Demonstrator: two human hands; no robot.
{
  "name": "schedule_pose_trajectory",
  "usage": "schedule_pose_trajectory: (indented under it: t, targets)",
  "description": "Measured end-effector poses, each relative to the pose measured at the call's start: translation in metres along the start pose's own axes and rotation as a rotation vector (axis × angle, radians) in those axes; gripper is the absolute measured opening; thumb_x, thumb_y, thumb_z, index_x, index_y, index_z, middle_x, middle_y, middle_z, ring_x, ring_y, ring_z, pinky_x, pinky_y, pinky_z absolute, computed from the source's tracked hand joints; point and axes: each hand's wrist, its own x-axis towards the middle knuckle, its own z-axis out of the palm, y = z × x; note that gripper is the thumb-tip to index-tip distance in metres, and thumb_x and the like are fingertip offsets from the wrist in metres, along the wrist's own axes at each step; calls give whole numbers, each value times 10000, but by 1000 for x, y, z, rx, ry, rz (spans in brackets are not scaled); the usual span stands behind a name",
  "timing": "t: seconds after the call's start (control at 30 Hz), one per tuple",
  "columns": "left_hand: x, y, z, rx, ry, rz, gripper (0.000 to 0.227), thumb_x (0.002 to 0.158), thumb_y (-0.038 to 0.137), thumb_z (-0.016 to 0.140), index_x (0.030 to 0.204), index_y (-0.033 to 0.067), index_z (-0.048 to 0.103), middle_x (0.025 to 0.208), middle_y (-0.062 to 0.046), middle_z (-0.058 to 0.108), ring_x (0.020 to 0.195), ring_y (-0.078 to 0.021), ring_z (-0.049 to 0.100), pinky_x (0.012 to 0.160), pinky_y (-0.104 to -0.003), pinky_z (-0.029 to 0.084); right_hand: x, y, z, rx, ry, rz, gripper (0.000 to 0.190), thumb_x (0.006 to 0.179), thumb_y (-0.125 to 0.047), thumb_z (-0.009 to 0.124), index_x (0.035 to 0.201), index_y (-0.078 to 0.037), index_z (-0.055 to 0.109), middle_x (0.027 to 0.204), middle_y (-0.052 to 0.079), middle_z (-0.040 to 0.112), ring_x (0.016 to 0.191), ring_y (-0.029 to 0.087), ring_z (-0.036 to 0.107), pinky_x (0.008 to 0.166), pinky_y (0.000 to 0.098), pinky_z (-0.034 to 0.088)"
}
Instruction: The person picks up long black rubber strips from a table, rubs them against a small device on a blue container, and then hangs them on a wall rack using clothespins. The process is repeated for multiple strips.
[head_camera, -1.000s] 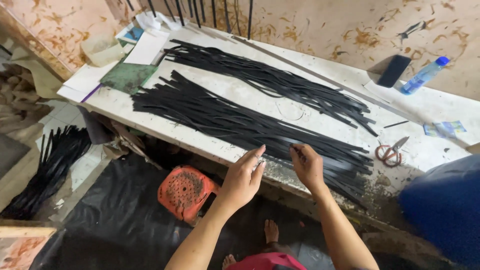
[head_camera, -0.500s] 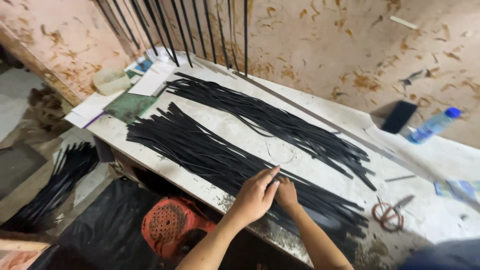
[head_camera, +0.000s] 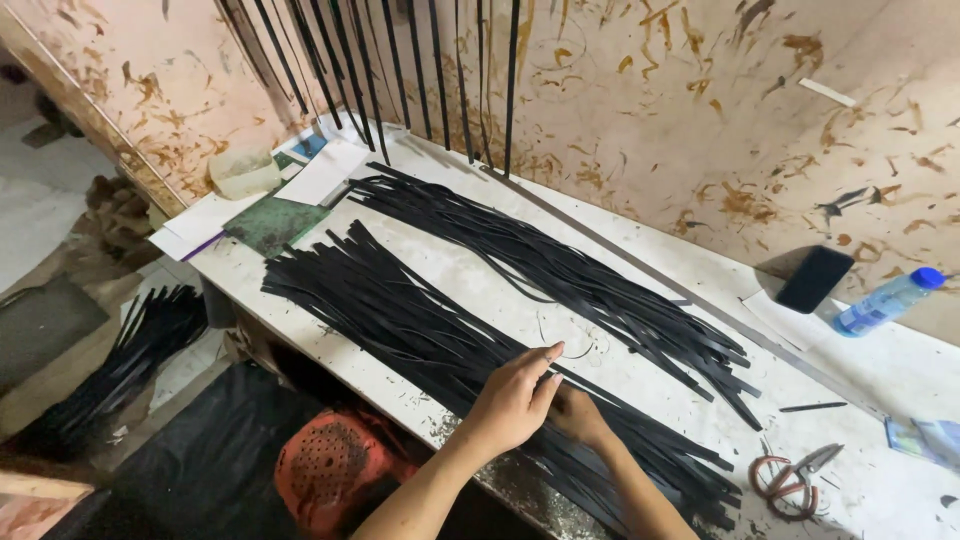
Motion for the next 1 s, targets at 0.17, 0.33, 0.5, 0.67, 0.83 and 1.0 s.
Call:
schedule_pose_trajectory:
  t: [0.17,0.33,0.5,0.67,0.83,1.0]
  targets:
    - [16,11,17,-5,-10,104,442,1043,142,496,1438,-56,498,1374,-247,611,1210,-378,636,1000,-433,554,-40,-60,-81,297,64,-89,65,923,-118,654,909,-75,700,759,20,666,619,95,484,536,291,383]
    - [40,28,30,165,5,283,464,1068,222,475,1445,-49,496,1368,-217,610,1291,-355,542,1160,-473,376,-92,-130,-150,454,233,-179,156,938,-90,694,1064,-14,744,892,46,765,784,93,661,665,233,542]
    - [55,43,23,43,-116,385,284,1047,209,573,1109,-20,729,860,-154,642,855,-330,666,812,-407,534,-140,-138,-187,355,456,-70,209,796,-79,837,990,-6,812,711,150,782,684,155,655,620,326,546]
    - [60,79,-21,96,-98,510,196,1007,209,640,1032,48,748,808,-76,592,815,-290,639,780,-391,517,-189,-152,-205,290,620,-131,184,795,-61,841,937,41,781,729,179,764,645,182,670,589,329,541]
    - [65,110,-39,62,-156,569,167,1000,170,654,1031,43,757,789,-61,577,781,-233,629,749,-350,508,-211,-187,-206,205,741,-234,122,792,-13,818,882,46,760,707,156,751,556,189,672,496,303,512]
    - [64,125,-39,-97,-289,629,215,905,88,763,1115,47,748,821,-91,617,799,-257,642,708,-367,529,-213,-211,-190,24,875,-294,158,746,48,845,843,44,720,750,163,744,518,220,623,453,293,474]
